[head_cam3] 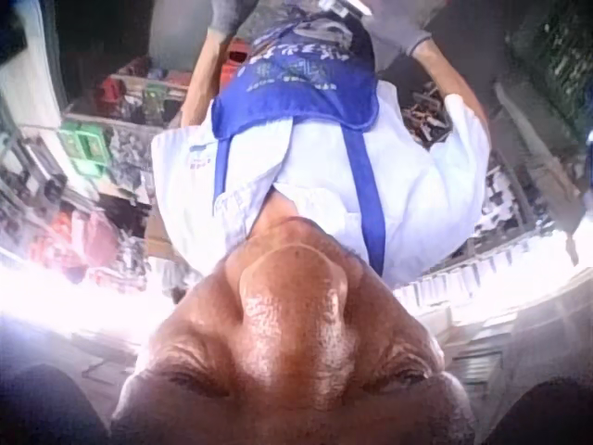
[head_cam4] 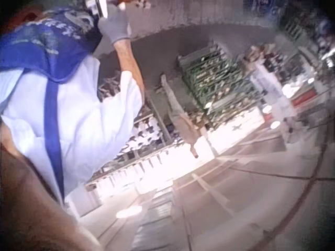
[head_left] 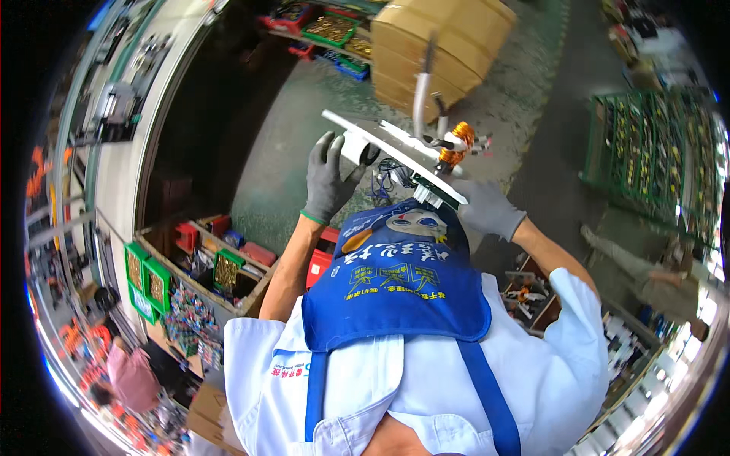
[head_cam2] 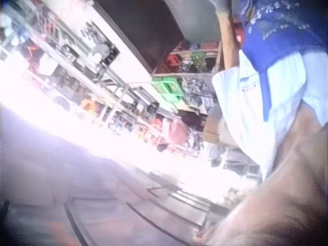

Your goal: The person assembles electronic components by securing transformer components and PCBs into an electronic housing with screws, using a pneumatic screwdriver.

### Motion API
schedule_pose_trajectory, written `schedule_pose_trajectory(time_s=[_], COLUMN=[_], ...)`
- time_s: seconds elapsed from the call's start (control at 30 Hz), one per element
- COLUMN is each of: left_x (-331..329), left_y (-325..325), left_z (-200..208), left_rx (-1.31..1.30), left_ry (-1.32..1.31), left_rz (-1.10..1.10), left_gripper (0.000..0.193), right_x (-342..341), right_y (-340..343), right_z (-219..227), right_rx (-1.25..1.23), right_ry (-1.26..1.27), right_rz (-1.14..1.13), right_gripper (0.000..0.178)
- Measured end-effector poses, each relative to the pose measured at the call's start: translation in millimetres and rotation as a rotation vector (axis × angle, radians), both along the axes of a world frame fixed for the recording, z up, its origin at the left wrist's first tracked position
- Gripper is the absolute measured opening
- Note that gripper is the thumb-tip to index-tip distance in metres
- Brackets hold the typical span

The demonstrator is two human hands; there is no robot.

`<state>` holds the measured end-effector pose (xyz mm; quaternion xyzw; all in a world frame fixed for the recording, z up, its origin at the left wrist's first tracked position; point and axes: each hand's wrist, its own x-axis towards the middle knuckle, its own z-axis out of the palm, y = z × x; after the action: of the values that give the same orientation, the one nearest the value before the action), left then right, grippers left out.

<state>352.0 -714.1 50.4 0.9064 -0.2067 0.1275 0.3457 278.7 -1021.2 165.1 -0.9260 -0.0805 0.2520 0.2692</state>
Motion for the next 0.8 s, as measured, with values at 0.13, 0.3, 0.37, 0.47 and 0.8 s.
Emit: schedule_pose_trajectory(time_s=[0.13, 0.3, 0.37, 0.47, 0.8], left_x=[13, 14, 31, 2, 90], left_y=[73, 155, 187, 265, 306], left_z=[2, -30, -17, -112, -238], left_rx=[0.095, 0.107, 0.024, -0.294, -1.338], left_ry=[0.027, 0.020, 0.030, 0.092, 0.280], left_rz=[0.142, 0.483, 0.696, 1.158, 0.808], left_gripper=[0.075, 0.074, 0.072, 0.061, 0.047], right_x=[90, 194, 241, 300, 421], right_y=[75, 172, 215, 278, 437], right_z=[15, 6, -4, -11, 75], right_rx=[-0.015, 0.002, 0.045, 0.136, 0.094], right_ry=[0.023, 0.145, 0.155, 0.254, 0.438], right_rz=[0.379, 0.694, 0.771, 0.849, 0.956], right_gripper=[0.025, 0.023, 0.023, 0.021, 0.027])
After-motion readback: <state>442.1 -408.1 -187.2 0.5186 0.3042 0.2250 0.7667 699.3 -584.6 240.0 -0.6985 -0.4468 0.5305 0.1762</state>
